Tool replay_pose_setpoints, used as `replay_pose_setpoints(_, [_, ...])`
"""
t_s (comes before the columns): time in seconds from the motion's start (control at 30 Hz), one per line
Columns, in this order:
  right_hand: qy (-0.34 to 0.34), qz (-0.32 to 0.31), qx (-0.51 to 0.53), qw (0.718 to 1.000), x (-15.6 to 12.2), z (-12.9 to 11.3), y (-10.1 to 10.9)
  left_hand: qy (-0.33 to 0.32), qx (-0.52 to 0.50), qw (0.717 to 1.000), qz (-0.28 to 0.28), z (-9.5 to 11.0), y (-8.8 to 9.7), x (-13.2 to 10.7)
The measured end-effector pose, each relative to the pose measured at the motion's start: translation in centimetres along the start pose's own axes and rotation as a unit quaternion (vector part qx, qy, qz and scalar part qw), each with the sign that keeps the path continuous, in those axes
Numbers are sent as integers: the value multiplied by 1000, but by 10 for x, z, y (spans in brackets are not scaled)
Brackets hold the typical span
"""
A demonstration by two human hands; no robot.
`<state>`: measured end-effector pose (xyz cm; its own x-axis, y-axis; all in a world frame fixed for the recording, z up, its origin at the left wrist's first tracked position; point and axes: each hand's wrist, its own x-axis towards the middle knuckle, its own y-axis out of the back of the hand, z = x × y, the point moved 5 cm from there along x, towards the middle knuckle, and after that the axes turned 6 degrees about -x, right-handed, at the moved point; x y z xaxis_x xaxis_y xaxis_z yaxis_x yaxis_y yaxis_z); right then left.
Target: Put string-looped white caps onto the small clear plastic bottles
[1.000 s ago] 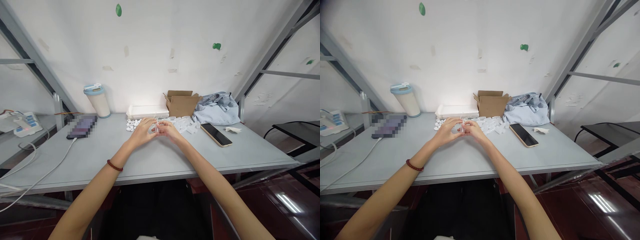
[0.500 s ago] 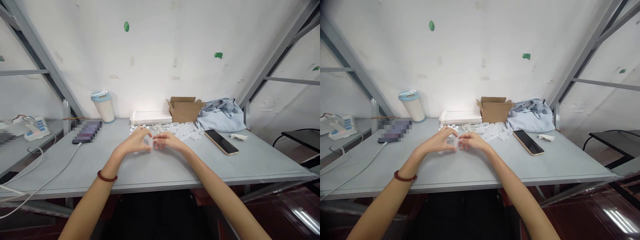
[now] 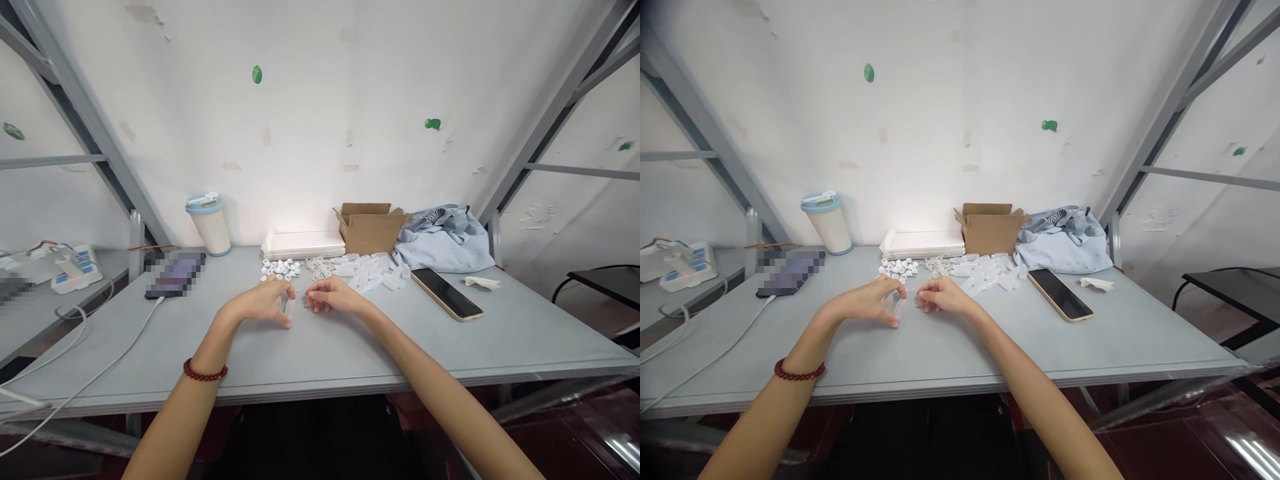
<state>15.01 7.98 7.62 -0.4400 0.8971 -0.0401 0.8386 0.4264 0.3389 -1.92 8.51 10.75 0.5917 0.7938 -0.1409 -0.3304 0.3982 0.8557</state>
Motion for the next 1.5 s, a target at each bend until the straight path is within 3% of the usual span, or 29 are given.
replay_pose_setpoints(0.47, [0,-1,-26,1000,0,0,0,29,13,999,-7,-6,-3,1])
replay_pose_setpoints(0.87, [-7,11,-35,999,-2,-2,4,-3,28,1000,-5,2,-1,0])
replay_pose_setpoints(1.13, [-13,82,-51,995,-5,-5,27,-20,10,1000,-6,2,-2,0])
replay_pose_setpoints(1.23, [-16,178,-111,978,-8,-4,47,-28,-3,999,30,6,-1,4])
replay_pose_setpoints(1.33, [-2,273,-242,931,-10,-5,63,-44,-17,994,97,9,-1,9])
replay_pose_setpoints(1.5, [-6,263,-399,878,-7,-4,59,-83,-24,976,199,13,-2,20])
